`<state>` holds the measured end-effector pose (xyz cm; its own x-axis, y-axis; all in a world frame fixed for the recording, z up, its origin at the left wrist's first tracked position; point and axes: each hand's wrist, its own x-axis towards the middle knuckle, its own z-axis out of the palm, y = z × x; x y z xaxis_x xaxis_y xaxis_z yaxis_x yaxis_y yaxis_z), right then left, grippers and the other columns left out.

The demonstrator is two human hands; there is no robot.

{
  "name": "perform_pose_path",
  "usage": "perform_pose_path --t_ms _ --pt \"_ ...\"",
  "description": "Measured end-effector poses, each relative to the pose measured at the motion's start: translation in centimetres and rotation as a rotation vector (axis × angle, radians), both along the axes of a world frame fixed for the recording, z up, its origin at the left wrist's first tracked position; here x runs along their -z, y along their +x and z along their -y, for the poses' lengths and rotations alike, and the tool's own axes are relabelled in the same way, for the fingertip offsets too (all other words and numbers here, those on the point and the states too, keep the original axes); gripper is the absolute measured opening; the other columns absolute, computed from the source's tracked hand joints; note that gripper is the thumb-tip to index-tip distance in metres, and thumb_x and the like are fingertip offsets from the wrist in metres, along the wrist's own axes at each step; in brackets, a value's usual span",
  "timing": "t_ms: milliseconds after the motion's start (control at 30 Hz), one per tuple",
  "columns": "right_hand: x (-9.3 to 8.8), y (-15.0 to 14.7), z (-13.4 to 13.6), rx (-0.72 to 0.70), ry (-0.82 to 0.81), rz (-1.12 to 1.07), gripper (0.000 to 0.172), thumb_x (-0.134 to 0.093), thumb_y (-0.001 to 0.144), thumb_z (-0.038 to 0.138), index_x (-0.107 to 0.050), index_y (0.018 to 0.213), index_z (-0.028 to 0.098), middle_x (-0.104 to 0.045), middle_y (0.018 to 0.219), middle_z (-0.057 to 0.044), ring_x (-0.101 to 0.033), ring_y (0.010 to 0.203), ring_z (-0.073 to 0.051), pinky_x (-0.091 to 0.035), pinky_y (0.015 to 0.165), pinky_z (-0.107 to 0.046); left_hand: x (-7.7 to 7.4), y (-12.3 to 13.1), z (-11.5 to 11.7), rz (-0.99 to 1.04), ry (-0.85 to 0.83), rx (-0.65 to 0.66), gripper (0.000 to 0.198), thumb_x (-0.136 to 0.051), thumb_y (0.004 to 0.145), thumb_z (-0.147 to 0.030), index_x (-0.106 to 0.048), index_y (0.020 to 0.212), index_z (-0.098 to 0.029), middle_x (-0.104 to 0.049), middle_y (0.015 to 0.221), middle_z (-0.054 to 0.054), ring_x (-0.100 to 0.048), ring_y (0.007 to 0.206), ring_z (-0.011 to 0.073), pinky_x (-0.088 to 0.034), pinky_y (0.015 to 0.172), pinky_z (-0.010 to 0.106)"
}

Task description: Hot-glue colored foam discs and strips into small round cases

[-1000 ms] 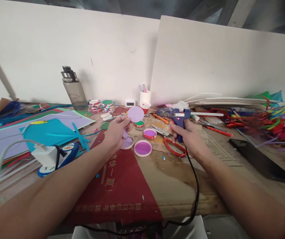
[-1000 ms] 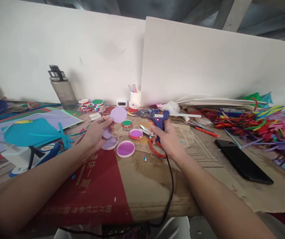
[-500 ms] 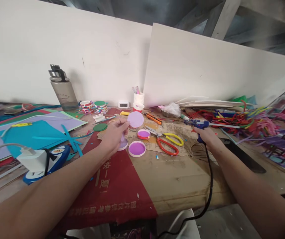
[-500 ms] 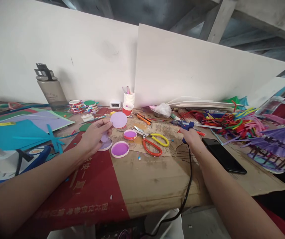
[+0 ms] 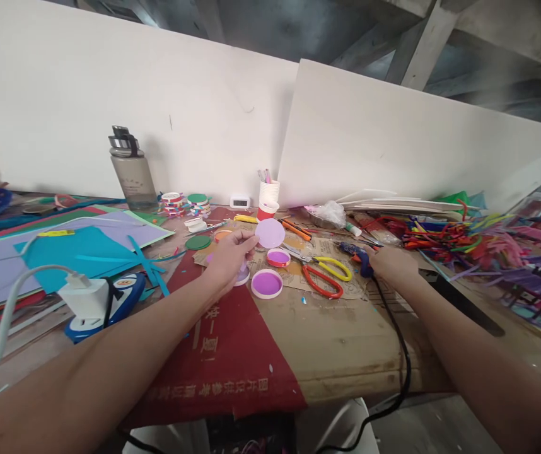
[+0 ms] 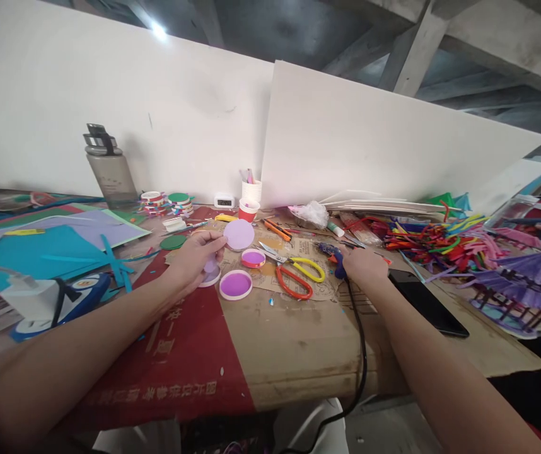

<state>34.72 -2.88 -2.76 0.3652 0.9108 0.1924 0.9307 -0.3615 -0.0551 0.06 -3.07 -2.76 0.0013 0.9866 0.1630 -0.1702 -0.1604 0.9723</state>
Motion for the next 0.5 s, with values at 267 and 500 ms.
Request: perform_pose_path --t_ms 267,500 --pt "-2.2 -9.6 0.9 -0.564 0.216 -0.590 0.037 -0.039 0.095 0.041 -0.066 0.102 0.016 -0.068 0.091 -0.008 -0.064 0.081 -0.020 -0.050 0.074 -0.031 -0.2 0.5 0.6 0.104 -0.064 0.152 0.029 -0.080 0.062 -0.033 -0.059 0.068 -0.015 -0.054 0.053 -0.002 -0.045 0.048 0.0069 -0.033 0.047 0.019" --pt "-1.1 -15.4 1.8 -0.921 0.218 -1.122 0.040 -0.048 0.091 0.055 -0.058 0.073 0.021 -0.057 0.069 0.000 -0.054 0.064 -0.015 -0.046 0.063 -0.027 0.3 0.3 0.5 0.159 -0.103 0.216 0.032 -0.082 0.061 -0.034 -0.058 0.069 -0.015 -0.053 0.053 -0.002 -0.046 0.048 0.0072 -0.033 0.047 0.019"
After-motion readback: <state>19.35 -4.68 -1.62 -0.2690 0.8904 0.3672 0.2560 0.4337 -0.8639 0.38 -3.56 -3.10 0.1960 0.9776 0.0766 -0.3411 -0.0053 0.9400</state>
